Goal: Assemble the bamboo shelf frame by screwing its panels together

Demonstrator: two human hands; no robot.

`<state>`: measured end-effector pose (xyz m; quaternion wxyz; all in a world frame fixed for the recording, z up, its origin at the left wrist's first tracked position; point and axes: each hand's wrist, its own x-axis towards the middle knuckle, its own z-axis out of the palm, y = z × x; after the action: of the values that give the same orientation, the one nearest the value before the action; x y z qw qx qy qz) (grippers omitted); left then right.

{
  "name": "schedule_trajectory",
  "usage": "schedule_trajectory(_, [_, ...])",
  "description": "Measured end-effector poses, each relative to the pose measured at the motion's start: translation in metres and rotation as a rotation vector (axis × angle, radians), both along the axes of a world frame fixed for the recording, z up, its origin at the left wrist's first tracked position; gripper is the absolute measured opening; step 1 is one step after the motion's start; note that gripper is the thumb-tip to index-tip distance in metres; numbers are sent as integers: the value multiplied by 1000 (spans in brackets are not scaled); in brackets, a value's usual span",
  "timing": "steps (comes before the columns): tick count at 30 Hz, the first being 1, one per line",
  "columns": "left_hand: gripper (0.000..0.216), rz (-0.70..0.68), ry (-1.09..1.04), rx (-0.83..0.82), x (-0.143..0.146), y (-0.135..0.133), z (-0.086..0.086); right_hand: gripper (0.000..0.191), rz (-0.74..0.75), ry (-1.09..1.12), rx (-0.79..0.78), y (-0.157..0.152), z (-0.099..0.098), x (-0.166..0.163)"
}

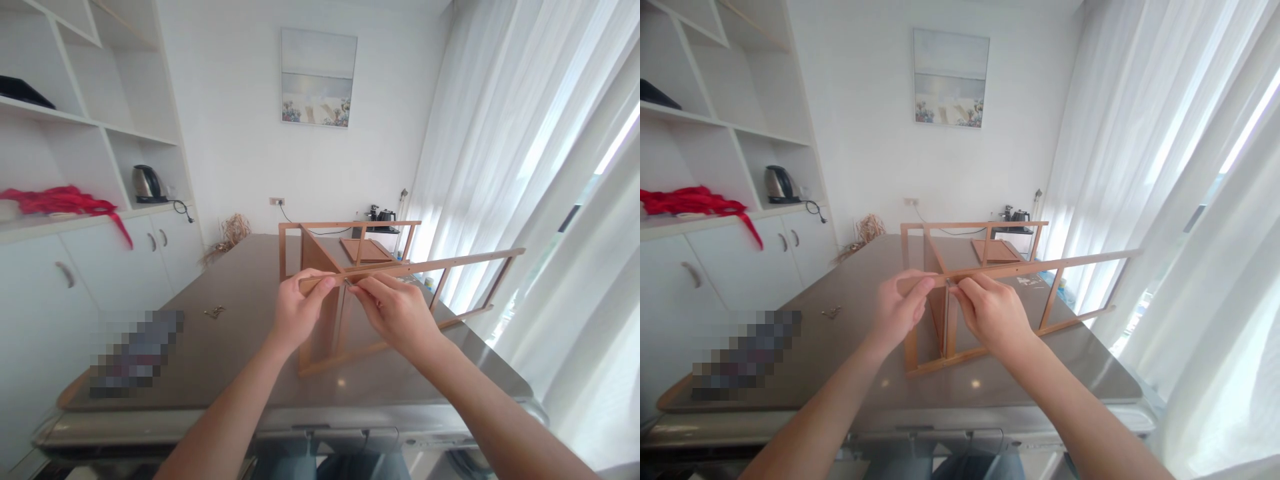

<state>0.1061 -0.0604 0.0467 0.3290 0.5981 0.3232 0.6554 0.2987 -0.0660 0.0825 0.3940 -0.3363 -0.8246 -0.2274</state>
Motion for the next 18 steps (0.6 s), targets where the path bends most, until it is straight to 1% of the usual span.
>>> schedule_trajectory(4, [27,12,16,4,0,-1,1,38,-104,-34,148,-2,-6,-2])
schedule_trajectory(7, [28,25,16,9,0,-1,1,42,-167,-22,216,-5,-10,-5])
schedule_trajectory(12, [28,40,20,8,0,-1,1,43,-238,25,254,-8,-16,-14])
schedule_trajectory(18, [29,39,20,2,0,-1,0,42,-250,62,260,-8,-20,-17])
